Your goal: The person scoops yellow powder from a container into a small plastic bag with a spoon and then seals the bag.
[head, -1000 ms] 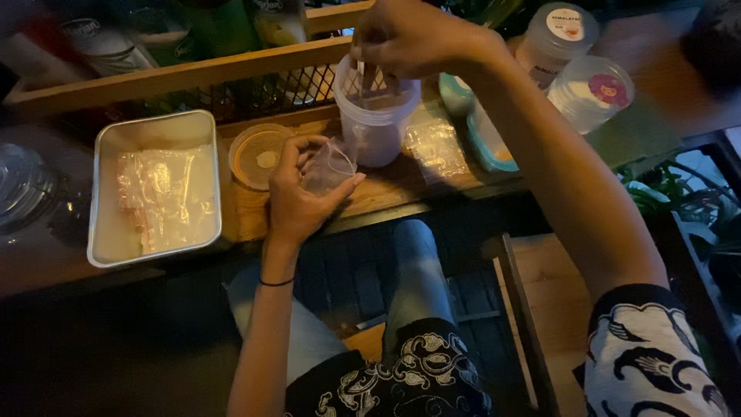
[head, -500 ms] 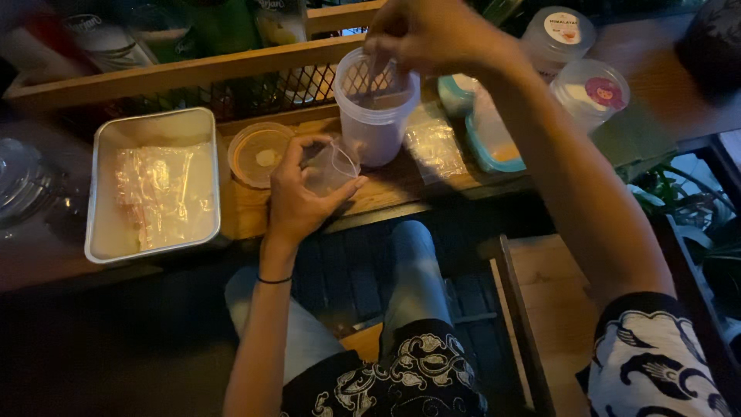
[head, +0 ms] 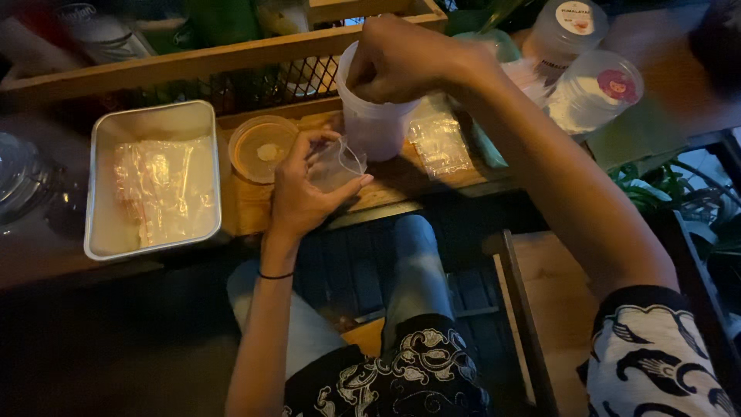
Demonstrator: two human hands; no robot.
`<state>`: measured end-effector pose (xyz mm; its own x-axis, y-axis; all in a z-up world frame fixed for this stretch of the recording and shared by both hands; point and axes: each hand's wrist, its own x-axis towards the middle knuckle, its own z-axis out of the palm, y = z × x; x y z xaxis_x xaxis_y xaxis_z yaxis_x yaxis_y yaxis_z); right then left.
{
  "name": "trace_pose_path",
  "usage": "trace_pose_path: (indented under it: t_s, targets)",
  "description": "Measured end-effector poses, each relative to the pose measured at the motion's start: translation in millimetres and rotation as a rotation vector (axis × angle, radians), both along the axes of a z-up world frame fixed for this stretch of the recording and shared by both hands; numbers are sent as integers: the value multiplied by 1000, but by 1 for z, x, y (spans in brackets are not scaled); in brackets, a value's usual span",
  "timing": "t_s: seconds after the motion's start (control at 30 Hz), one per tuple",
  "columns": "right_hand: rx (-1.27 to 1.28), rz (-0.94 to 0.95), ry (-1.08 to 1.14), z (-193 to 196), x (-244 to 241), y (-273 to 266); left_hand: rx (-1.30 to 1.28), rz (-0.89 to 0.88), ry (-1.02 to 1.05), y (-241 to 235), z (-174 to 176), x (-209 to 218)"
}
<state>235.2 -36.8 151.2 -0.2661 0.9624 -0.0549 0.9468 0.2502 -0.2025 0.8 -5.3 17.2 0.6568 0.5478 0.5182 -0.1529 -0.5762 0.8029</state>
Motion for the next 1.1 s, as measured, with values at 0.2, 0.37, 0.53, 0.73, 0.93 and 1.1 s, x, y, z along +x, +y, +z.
trace_pose_path:
  t_s: [0.2,0.37,0.53,0.73,0.93,1.1]
  targets:
    - [-120,-24,-13,-4,5,8,-4,25,34,1,0,1]
    - [-141,2,3,-5,10,10,6,9,12,1,-1,0]
    - [-212,-228,133,21,-7,-10,15,-3,12,2,0,0]
    - [-64,-398,390,21,13,-24,59,34,-6,2,1,-1]
    - [58,-421,526,15,30,-44,164,76,-24,2,2,-2]
    - [188,-520,732,22,21,-64,251,105,-47,2,-2,-1]
